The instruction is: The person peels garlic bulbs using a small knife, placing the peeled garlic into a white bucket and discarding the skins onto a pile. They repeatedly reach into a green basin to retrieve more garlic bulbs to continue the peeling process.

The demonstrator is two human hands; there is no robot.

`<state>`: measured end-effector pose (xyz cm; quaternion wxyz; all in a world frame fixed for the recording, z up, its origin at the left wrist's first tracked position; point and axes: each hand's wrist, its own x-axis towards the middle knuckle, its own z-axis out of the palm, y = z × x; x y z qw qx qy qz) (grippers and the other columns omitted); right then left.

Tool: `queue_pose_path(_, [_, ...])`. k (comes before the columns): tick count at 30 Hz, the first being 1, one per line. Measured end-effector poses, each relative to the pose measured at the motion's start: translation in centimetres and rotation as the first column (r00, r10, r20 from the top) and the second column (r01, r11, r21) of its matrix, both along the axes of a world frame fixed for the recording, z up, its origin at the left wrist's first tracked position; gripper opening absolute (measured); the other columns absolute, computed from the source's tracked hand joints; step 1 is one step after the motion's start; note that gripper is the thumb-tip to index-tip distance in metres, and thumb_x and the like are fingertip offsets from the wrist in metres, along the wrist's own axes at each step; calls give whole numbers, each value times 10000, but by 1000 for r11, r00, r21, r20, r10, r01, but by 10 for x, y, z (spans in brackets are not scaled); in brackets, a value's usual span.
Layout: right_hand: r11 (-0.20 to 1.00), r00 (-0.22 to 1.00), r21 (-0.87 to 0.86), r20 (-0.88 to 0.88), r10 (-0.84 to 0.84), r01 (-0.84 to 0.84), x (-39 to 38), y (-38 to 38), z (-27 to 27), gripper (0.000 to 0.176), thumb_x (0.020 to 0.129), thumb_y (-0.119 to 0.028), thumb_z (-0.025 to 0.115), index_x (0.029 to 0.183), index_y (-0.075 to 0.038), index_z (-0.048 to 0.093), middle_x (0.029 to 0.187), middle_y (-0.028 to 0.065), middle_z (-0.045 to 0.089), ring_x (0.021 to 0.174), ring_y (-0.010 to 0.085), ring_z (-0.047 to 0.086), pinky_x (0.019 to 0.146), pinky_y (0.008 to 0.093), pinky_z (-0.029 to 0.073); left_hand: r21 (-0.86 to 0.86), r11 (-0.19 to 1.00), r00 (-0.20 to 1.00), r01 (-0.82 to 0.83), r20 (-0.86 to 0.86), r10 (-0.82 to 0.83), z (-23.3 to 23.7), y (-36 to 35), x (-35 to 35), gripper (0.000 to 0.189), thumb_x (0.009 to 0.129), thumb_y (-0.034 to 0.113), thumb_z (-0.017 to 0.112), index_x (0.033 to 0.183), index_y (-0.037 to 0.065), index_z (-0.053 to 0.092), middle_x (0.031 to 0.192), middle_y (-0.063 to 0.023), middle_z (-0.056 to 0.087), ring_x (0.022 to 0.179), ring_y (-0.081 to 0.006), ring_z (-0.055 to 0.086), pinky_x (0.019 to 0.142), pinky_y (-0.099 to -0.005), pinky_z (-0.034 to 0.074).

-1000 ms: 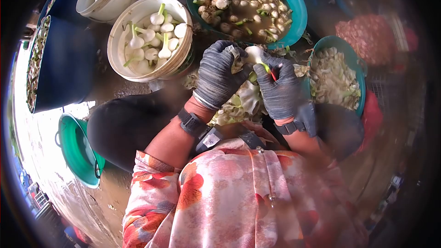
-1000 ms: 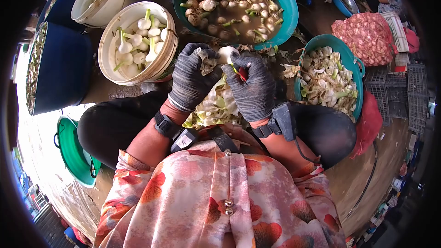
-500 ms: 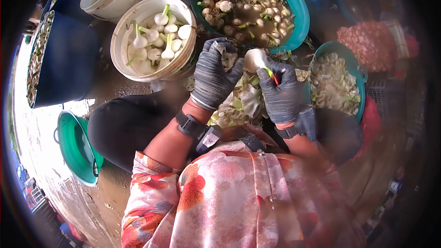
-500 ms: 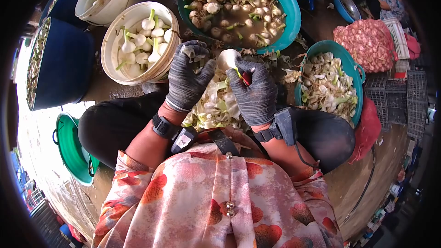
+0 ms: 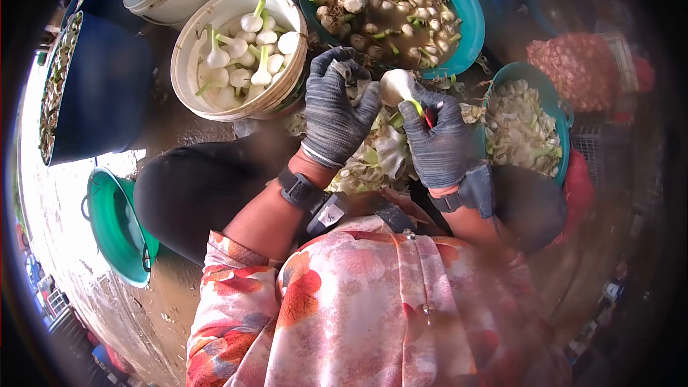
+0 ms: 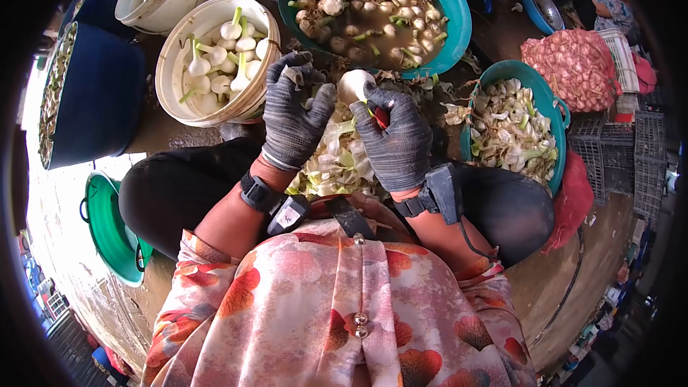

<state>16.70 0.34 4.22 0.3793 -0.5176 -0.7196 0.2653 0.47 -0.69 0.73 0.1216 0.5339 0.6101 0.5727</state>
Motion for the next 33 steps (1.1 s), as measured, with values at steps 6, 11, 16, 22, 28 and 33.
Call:
queue_pose_path(6, [999,999,26,-29,46,-45,-4,2,-7,309,810,-213,787,1024,-54,630,947,101,712,818,194,694,737,325,536,-48,998,977,35,-209,-44,0,-2,11,243,747,81,756,932,32,606,1169,-168,540,1073,-306,546,915,-394,463])
queue_pose_path(11, [999,998,-6,-43,42,-43,-2,2,-9,291,822,-184,774,1030,-51,622,980,113,712,858,220,703,760,324,539,-43,999,997,18,-77,-22,-8,5,3,186,763,63,737,879,30,595,1148,-159,549,1042,-292,556,914,-380,460])
queue_pose_path(16, [997,990,-15,-126,69,-72,1,1,-8,272,834,-169,759,1034,-50,618,1000,127,705,868,211,697,759,327,541,-138,981,982,-136,112,152,-19,13,-18,130,808,63,713,811,18,591,1044,-157,577,901,-263,587,811,-361,485])
queue_pose_path(22, [997,990,3,-117,80,-80,4,4,-2,270,844,-153,744,1058,-47,619,996,123,698,859,197,685,763,321,536,-498,849,969,176,-65,-239,-21,4,-33,257,896,149,642,1125,35,619,1164,-136,582,1032,-251,603,897,-358,494])
queue_pose_path(28, [957,956,-172,-221,192,-232,11,9,6,232,866,-154,717,1050,-38,635,938,93,693,803,156,650,764,303,522,65,732,216,678,934,-284,-4,-7,-7,470,937,190,626,1357,43,474,1250,-64,577,1123,-161,562,971,-330,470])
queue_pose_path(33, [960,960,-94,-120,254,-265,20,30,17,216,888,-198,679,1041,-46,664,961,111,699,837,187,678,731,310,528,-173,733,506,658,822,-261,5,-8,-4,350,907,115,672,1234,25,587,1170,-42,631,1067,-119,572,944,-295,480])
